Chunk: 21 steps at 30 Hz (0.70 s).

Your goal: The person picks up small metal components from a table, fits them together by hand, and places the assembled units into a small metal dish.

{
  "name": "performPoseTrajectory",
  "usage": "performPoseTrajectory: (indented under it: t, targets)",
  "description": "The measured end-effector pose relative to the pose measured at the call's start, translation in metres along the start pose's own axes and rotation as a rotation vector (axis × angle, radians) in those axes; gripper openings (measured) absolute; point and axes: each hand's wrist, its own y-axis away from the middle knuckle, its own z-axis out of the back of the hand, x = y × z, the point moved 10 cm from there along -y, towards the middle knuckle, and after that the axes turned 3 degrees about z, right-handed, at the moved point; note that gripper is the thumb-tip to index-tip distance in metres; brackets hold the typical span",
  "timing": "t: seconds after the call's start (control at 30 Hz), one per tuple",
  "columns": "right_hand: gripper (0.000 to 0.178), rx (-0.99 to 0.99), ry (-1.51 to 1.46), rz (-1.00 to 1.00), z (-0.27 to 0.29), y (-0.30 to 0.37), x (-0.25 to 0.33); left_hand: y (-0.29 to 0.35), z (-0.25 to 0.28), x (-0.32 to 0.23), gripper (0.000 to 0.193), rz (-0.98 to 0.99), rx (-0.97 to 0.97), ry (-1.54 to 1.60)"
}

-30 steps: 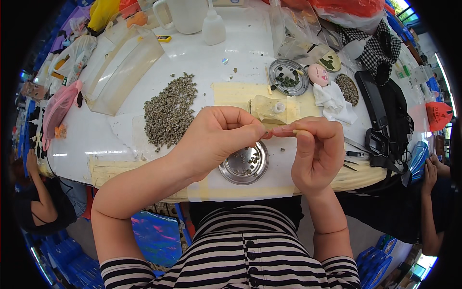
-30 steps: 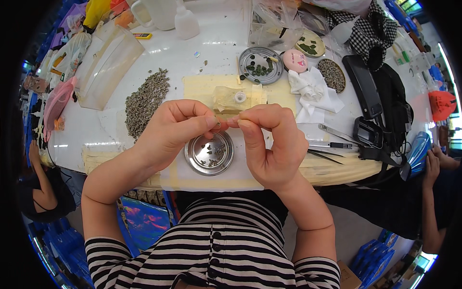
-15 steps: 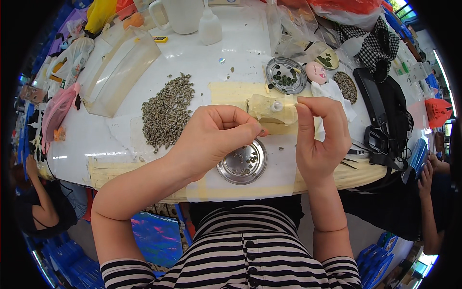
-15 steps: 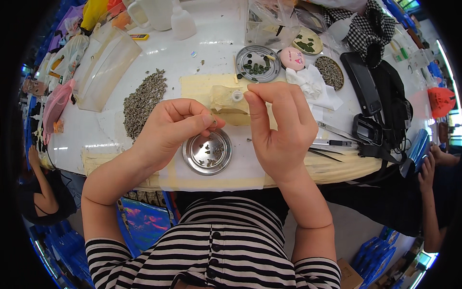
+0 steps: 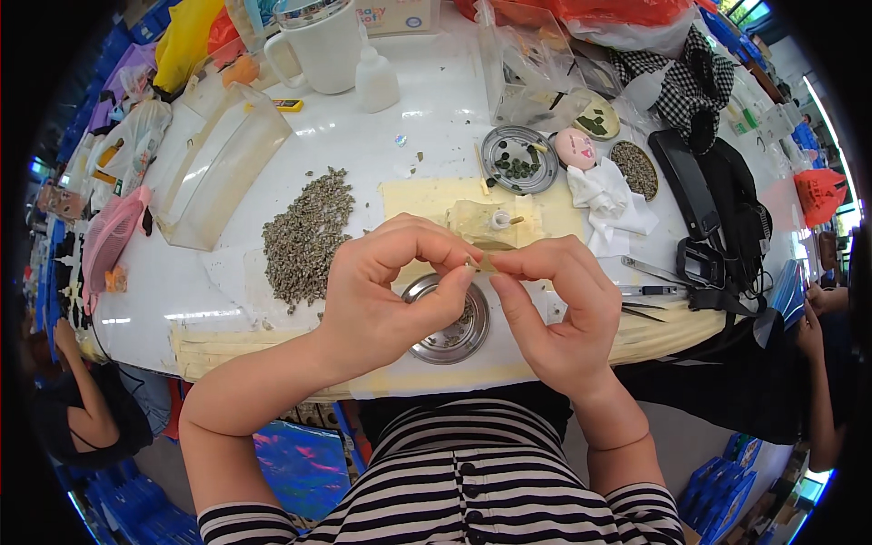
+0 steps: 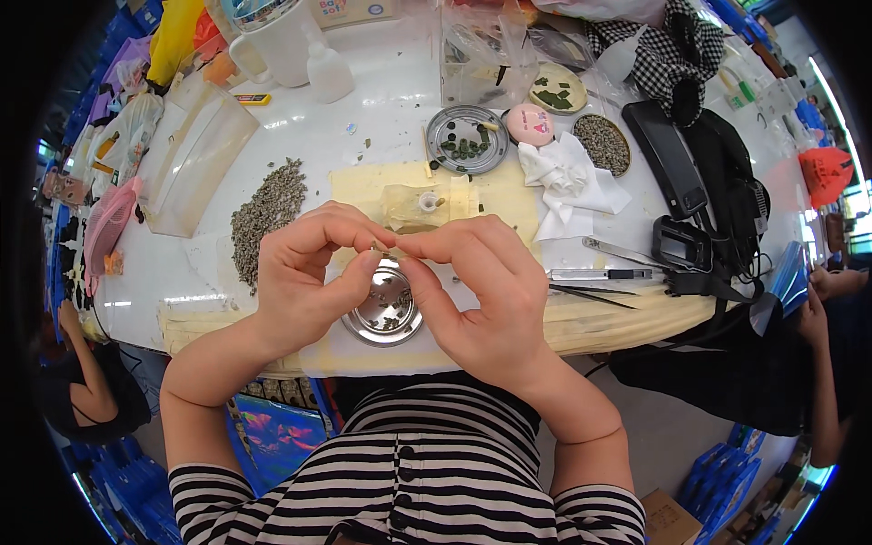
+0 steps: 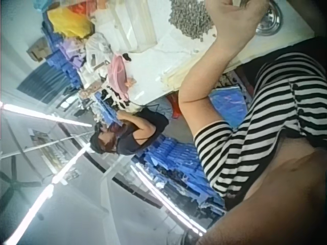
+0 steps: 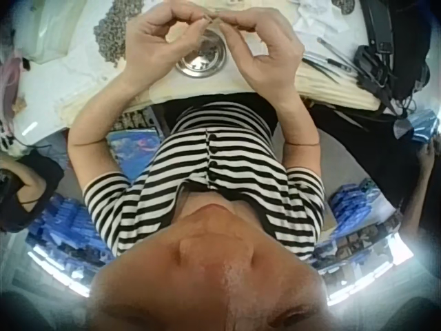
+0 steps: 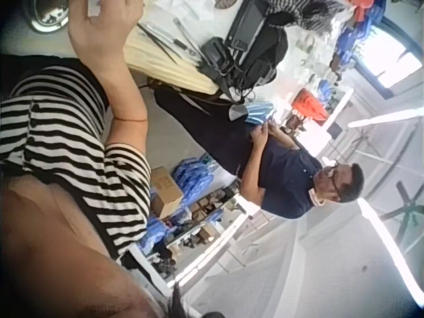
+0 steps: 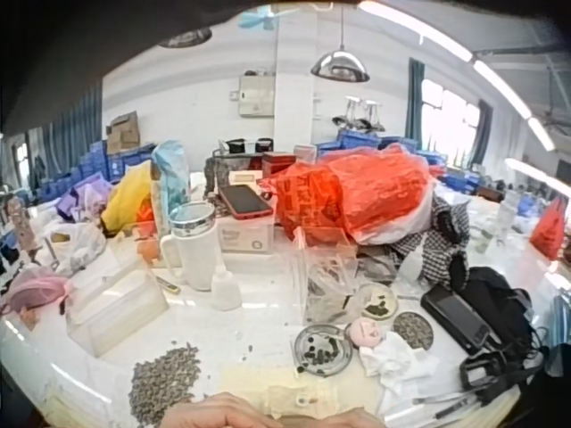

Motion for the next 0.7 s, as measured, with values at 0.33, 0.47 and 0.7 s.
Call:
performPoseTrajectory:
  t: [0.33,0.47,0.7]
  targets:
    - [0.017,-0.021,0.043,0.036,-0.002,0.000,0.004,0.000,-0.002,-0.010,0.009,-0.113,-0.002,-0.165]
    - [0.016,-0.026,0.056,0.024,-0.003,0.000,0.004,0.002,-0.001,-0.006,0.009,-0.077,-0.016,-0.141]
    - [0.016,-0.062,0.097,0.040,-0.006,0.002,0.003,0.007,-0.002,0.012,0.010,0.138,-0.037,0.078]
